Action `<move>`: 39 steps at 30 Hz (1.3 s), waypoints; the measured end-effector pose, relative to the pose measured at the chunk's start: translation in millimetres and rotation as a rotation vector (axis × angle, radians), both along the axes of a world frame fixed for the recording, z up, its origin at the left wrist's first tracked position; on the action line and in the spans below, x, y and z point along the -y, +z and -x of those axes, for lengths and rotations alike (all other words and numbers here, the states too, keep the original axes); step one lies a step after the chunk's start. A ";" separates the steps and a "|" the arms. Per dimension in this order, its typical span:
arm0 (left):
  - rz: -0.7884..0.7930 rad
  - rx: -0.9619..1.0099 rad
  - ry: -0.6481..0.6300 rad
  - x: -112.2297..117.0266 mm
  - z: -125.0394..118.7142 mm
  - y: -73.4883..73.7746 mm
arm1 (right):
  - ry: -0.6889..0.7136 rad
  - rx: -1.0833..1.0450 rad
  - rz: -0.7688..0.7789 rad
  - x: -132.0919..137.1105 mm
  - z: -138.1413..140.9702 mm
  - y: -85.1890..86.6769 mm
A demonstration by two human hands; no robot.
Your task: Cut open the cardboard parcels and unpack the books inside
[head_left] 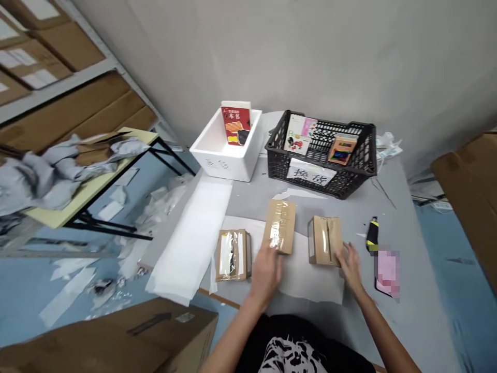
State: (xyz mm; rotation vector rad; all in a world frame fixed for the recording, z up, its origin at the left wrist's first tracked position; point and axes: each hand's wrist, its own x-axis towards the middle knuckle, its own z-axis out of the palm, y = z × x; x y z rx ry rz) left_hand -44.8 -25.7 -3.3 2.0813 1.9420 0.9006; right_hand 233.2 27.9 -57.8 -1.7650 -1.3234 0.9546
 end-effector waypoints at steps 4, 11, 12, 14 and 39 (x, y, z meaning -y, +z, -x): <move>0.185 0.082 0.618 19.3 94.7 -0.4 | 0.136 -0.026 -0.211 26.7 86.9 38.3; 0.532 0.676 0.551 37.2 151.2 -37.6 | 0.512 -0.216 0.197 58.2 263.3 2.5; 0.561 0.738 0.515 39.3 154.6 -38.3 | 0.509 -0.216 0.231 57.5 273.8 -5.1; 0.611 0.807 0.457 42.7 161.5 -36.7 | 0.515 -0.232 0.267 53.9 285.5 -13.8; -0.003 1.292 0.191 25.5 192.9 5.8 | 0.288 -0.717 0.120 4.5 302.1 68.2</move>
